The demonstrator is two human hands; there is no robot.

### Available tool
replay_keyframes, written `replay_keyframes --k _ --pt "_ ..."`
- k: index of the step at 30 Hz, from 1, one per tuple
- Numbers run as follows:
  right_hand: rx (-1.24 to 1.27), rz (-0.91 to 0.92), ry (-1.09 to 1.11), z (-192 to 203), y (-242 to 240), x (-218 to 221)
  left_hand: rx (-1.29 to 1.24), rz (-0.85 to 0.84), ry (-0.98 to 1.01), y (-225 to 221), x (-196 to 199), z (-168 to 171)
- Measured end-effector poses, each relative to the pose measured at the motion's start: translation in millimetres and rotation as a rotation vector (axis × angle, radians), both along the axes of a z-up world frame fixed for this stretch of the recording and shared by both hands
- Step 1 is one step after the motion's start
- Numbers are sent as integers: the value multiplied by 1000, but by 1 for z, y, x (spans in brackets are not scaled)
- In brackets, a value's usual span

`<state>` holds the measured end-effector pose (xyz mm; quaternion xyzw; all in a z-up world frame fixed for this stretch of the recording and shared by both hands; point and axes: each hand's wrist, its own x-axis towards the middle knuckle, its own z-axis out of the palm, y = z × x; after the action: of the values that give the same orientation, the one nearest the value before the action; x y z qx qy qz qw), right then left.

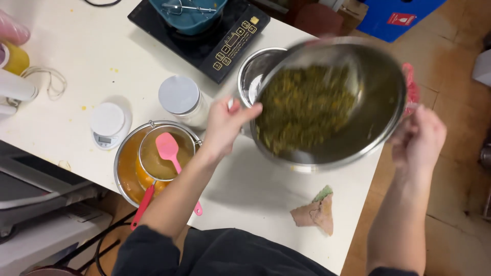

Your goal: Straining mung beans through a sieve and pouring egg mixture into a pot to prepare bakery ingredients.

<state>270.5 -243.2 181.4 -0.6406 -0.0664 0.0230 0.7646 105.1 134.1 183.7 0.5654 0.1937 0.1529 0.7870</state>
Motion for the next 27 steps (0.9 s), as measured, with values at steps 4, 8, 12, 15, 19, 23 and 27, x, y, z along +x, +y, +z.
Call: replay_keyframes --k 4,8,12,15,19,23,27 --pt "-9 19 172 -42 -35 -62 -155 -119 171 -21 -58 -39" --pt "25 -18 557 -110 -98 -132 -279 -181 317 -51 -98 -94" --pt "76 -207 783 -144 -153 -209 -228 -286 569 -87 -116 -137" --pt "91 -252 752 -164 -185 -246 -179 -414 559 -115 -114 -134" --pt "52 -367 770 -179 -208 -263 -76 -523 677 -136 -97 -160" --pt "97 -405 734 -194 -225 -272 231 -619 581 -121 -32 -236" --pt "191 -441 774 -213 -238 -275 -233 -85 287 -69 83 -246"
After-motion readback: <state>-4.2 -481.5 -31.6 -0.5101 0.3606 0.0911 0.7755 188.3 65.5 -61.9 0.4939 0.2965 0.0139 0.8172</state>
